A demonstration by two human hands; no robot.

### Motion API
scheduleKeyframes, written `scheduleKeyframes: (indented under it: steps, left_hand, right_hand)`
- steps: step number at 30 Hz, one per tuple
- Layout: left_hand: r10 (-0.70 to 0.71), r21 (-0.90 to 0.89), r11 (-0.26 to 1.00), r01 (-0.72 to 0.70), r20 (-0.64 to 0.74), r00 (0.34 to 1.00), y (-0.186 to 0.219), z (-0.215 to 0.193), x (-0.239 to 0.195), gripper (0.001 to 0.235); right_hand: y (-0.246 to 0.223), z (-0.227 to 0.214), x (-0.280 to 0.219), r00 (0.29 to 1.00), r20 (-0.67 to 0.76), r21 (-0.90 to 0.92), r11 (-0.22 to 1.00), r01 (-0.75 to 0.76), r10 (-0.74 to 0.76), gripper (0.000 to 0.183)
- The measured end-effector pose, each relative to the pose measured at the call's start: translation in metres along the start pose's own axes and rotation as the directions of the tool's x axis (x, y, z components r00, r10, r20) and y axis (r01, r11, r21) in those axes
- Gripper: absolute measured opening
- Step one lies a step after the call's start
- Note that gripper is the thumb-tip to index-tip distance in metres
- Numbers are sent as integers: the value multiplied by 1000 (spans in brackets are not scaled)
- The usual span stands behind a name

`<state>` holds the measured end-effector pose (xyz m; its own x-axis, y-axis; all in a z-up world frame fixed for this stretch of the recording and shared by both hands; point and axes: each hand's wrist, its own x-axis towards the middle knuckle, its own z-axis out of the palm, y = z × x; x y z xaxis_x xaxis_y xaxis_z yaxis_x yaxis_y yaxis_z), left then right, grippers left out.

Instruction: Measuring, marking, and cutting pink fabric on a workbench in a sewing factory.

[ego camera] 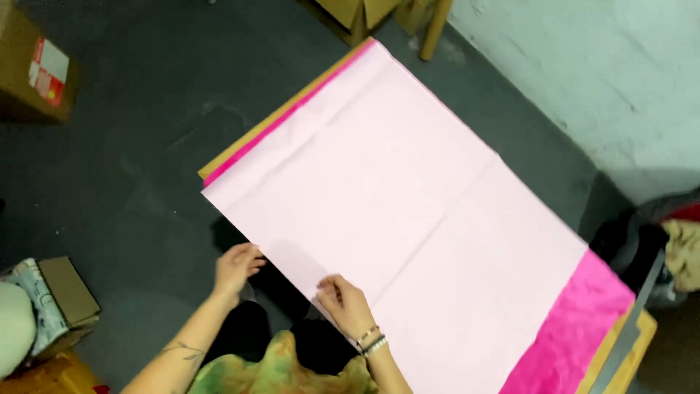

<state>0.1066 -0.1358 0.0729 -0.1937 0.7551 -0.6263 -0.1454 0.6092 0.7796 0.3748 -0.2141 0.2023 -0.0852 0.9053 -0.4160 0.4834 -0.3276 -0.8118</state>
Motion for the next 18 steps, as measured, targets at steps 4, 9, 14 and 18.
scheduleKeyframes:
  steps: [4,9,14,18]
  left_hand:
    - [48,-62,997,-51,-50,998,57,-43,17,35]
    - [108,88,990,-106,-17,994,117,-132,47,27]
    - [91,178,981,-74,-85,992,152,-254,115,24]
    - [-164,160,964,212,-270,949,235,-311,171,24]
  right_hand:
    - [-41,-3,82,989,75,-305,942,143,-126,30]
    - [-103,28,166,997,-25,-401,914,63,-79,31]
    - [-113,92,239,953,-300,-292,949,-122,31,22]
    - [-159,122,279,821,-479,-95,912,-399,310,20]
